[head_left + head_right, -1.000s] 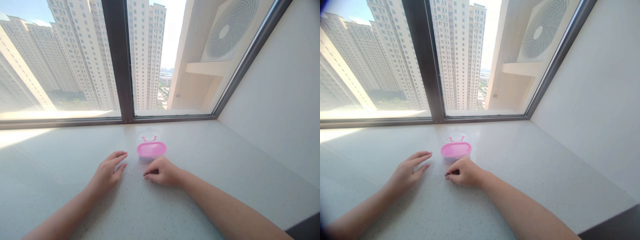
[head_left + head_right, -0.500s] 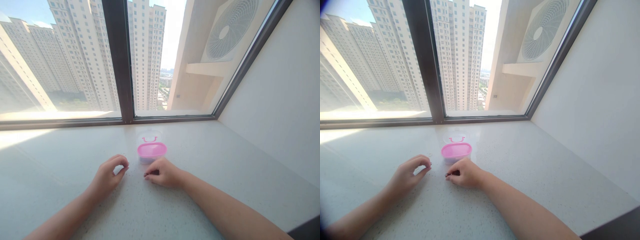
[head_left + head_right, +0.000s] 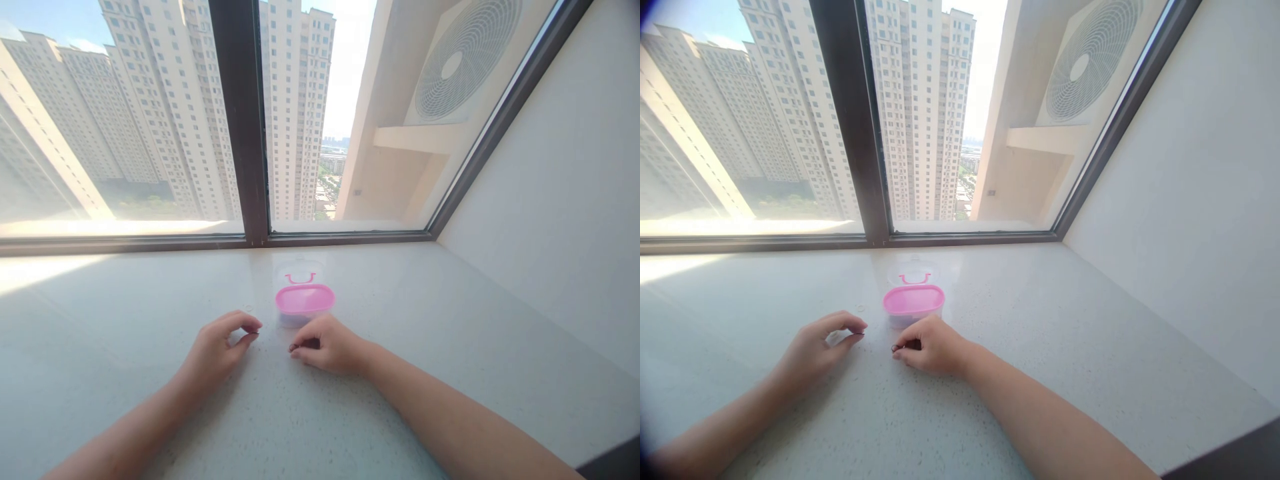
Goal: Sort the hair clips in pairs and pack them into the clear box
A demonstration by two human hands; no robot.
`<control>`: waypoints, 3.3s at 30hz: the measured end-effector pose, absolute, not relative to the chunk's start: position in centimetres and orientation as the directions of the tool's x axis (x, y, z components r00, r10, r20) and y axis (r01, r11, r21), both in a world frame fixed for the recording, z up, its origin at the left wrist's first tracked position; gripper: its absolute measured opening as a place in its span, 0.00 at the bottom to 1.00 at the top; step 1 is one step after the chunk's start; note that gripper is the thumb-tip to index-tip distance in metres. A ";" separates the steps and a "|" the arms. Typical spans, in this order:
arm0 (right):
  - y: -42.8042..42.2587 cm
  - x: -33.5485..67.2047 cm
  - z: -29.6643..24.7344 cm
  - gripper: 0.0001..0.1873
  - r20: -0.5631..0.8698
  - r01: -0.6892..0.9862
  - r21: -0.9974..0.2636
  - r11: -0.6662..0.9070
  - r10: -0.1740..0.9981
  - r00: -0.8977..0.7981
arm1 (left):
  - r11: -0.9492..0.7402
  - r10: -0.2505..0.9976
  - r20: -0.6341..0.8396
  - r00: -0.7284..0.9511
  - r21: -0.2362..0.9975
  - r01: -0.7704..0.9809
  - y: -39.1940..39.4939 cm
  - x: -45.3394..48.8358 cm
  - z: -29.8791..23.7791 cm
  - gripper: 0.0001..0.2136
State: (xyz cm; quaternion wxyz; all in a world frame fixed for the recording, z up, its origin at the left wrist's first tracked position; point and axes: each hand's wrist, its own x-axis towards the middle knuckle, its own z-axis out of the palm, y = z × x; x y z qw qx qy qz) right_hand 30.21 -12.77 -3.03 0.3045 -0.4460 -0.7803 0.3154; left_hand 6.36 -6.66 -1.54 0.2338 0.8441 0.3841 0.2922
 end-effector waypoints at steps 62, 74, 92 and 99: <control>-13.1 30.0 -2.3 0.14 0.091 0.486 -0.825 0.288 0.917 -0.389 | -0.422 0.596 -0.054 0.801 0.828 0.370 -7.1 6.6 -0.4 0.09; -13.0 30.0 -2.3 0.17 0.069 0.451 -0.855 0.255 0.919 -0.388 | -0.412 0.595 -0.052 0.802 0.837 0.360 -6.9 6.9 -0.3 0.09; -12.9 30.1 -2.6 0.15 0.089 0.462 -0.844 0.273 0.920 -0.382 | -0.376 0.596 -0.091 0.798 0.847 0.377 -6.9 6.7 -0.5 0.10; -13.2 30.0 -2.3 0.15 0.084 0.468 -0.841 0.270 0.921 -0.381 | -0.357 0.609 -0.105 0.786 0.849 0.390 -7.1 6.6 -0.4 0.10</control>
